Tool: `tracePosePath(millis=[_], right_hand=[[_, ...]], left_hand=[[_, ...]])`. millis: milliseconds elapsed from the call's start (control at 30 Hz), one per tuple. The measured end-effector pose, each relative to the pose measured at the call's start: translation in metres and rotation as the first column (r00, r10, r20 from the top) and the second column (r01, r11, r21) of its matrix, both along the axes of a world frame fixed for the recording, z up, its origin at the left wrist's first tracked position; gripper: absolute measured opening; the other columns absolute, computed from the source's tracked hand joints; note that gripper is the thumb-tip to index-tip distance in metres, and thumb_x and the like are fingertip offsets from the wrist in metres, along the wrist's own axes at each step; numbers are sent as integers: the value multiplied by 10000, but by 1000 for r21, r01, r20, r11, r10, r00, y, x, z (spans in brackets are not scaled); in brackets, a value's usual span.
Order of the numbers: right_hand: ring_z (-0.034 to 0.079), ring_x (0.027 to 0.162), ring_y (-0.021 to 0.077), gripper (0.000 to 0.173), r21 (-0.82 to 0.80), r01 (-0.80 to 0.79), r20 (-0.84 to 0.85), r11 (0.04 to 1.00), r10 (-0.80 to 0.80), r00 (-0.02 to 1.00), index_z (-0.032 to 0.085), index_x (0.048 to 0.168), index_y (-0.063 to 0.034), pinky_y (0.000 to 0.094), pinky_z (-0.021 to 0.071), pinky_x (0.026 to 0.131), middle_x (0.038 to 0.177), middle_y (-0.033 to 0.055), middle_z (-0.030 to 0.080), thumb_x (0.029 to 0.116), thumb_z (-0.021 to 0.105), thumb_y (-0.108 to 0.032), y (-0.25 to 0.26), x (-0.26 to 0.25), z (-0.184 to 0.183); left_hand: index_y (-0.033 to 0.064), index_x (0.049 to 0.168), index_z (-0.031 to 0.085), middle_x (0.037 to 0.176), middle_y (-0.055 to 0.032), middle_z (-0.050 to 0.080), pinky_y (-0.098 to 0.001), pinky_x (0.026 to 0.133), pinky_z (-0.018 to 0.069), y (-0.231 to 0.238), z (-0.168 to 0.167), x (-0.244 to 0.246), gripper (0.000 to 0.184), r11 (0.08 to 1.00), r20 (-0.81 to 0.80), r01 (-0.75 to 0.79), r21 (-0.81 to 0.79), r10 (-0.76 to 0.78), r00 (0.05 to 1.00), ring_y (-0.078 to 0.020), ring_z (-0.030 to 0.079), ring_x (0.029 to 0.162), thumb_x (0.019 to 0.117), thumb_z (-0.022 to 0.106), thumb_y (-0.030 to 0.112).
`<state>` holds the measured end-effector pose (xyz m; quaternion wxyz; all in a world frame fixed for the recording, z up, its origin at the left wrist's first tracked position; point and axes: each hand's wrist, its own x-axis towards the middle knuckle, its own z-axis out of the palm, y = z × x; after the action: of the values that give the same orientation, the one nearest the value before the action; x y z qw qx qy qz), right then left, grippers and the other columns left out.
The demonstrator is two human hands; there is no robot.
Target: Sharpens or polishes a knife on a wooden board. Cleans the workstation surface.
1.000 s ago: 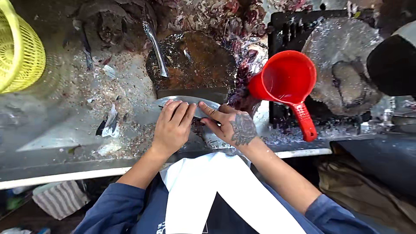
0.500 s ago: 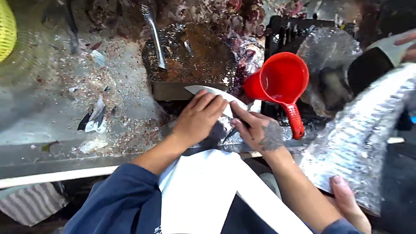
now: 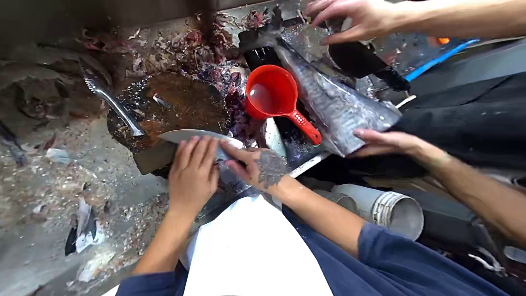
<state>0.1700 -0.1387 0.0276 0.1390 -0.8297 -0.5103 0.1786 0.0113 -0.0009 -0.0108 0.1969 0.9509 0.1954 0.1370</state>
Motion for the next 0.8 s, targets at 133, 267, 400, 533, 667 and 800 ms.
tracePosePath(millis=[133, 267, 400, 533, 667, 800], right_hand=[[717, 806, 283, 467, -81, -184, -220, 980, 162, 962, 469, 1528, -459, 533, 575, 733, 893, 77, 747, 1064, 462, -513, 60, -37, 4], [715, 821, 306, 470, -101, -105, -224, 989, 80, 971, 439, 1530, -503, 550, 575, 739, 906, 94, 742, 1062, 447, -538, 41, -30, 7], [696, 679, 239, 453, -5, 100, -10, 995, -100, 995, 540, 1478, -468, 521, 580, 615, 806, 37, 737, 1032, 516, -546, -22, -1, 9], [702, 707, 271, 514, -53, 41, -80, 998, -45, 996, 507, 1529, -382, 528, 581, 644, 823, 80, 739, 1046, 467, -553, 0, -22, 8], [710, 729, 266, 490, -46, -112, -151, 993, 104, 983, 460, 1533, -470, 508, 581, 663, 815, 59, 734, 1049, 476, -543, 60, -59, 1], [694, 660, 235, 442, 59, -37, -60, 998, 41, 997, 539, 1473, -482, 511, 579, 601, 779, 35, 728, 1038, 499, -550, 24, -30, -5]], left_hand=[[156, 1470, 575, 1480, -129, 574, -555, 1205, 319, 30, 8, -65, 595, 982, -21, -149, 116, 152, 988, -369, 475, 1422, 916, 612, 370], [85, 1444, 588, 1453, -218, 573, -649, 1182, 296, 17, 16, -44, 637, 991, -44, -103, 89, 107, 993, -473, 475, 1395, 900, 598, 417], [120, 1470, 572, 1540, -141, 515, -642, 1230, 227, -15, 15, 10, 600, 997, -68, 50, -50, -54, 996, -375, 391, 1487, 928, 642, 365], [194, 1476, 575, 1542, -26, 532, -551, 1255, 252, -2, 13, -13, 573, 1000, -51, -26, -17, 25, 998, -254, 393, 1500, 920, 644, 312], [217, 1528, 512, 1600, -38, 460, -570, 1255, 221, 23, 14, -73, 687, 972, -116, -210, 102, 222, 968, -289, 333, 1532, 869, 667, 337], [89, 1507, 525, 1582, -185, 455, -642, 1221, 243, -2, 16, -34, 709, 992, -132, -127, -8, 125, 983, -446, 324, 1507, 880, 697, 372]])
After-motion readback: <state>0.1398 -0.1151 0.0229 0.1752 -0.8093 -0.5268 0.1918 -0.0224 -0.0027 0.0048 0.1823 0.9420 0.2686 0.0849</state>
